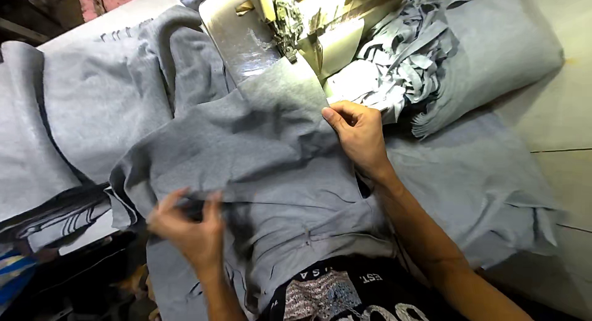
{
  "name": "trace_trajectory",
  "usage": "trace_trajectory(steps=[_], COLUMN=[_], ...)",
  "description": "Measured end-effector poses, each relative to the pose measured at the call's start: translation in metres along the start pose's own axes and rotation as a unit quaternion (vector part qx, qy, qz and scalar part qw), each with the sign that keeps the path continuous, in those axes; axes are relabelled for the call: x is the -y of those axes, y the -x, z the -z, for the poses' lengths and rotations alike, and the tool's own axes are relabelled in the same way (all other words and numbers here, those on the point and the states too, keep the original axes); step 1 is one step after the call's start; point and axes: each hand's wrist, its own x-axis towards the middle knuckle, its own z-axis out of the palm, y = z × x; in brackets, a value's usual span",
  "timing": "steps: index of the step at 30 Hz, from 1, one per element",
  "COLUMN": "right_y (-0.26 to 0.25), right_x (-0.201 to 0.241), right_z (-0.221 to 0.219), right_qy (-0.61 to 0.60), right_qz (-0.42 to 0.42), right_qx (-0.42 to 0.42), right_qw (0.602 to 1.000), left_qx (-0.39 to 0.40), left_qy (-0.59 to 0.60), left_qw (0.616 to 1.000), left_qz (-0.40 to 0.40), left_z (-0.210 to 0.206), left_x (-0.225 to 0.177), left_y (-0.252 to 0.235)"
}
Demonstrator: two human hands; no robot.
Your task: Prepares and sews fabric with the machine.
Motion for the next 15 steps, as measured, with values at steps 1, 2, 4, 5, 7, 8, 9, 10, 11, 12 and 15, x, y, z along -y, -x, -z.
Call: trace_trajectory(steps=[1, 2, 4, 5, 7, 8, 9, 10, 11, 12, 15], right_y=[0.003, 0.005, 0.010, 0.012, 0.014, 0.014, 0.014, 0.013, 0.012, 0.011, 0.012], right_x=[0.000, 0.001, 0.001, 0.001, -0.001, -0.002, -0.003, -0.002, 0.000, 0.001, -0.001], right_z=[-0.002, -0.005, -0.012, -0.015, -0.019, -0.020, -0.020, -0.019, -0.017, -0.014, -0.007], right_qy=[-0.005, -0.010, -0.011, -0.007, 0.007, 0.011, 0.013, 0.016, 0.018, 0.015, -0.045], right_qz=[-0.011, -0.021, -0.036, -0.039, -0.040, -0.043, -0.045, -0.045, -0.042, -0.037, -0.023], right_qx=[-0.006, -0.013, -0.033, -0.046, -0.069, -0.075, -0.076, -0.073, -0.066, -0.059, -0.025], right_qw=[1.000, 1.000, 0.999, 0.998, 0.997, 0.996, 0.996, 0.996, 0.997, 0.997, 0.998], left_qx=[-0.072, -0.104, -0.128, -0.135, -0.138, -0.135, -0.114, -0.107, -0.117, -0.141, -0.175], left_qy=[-0.073, -0.105, -0.057, 0.009, 0.096, 0.106, 0.109, 0.109, 0.113, 0.135, 0.369], left_qw=[0.992, 0.977, 0.957, 0.951, 0.938, 0.934, 0.934, 0.937, 0.940, 0.938, 0.887], left_qz=[0.074, 0.155, 0.255, 0.277, 0.302, 0.313, 0.321, 0.314, 0.300, 0.286, 0.216], left_z=[0.020, 0.034, 0.039, 0.033, 0.019, 0.014, 0.015, 0.021, 0.032, 0.048, 0.105], left_x=[0.029, 0.053, 0.083, 0.089, 0.089, 0.089, 0.087, 0.082, 0.077, 0.074, 0.100], left_y=[-0.009, -0.014, -0.016, -0.015, -0.010, -0.009, -0.007, -0.006, -0.006, -0.007, -0.011])
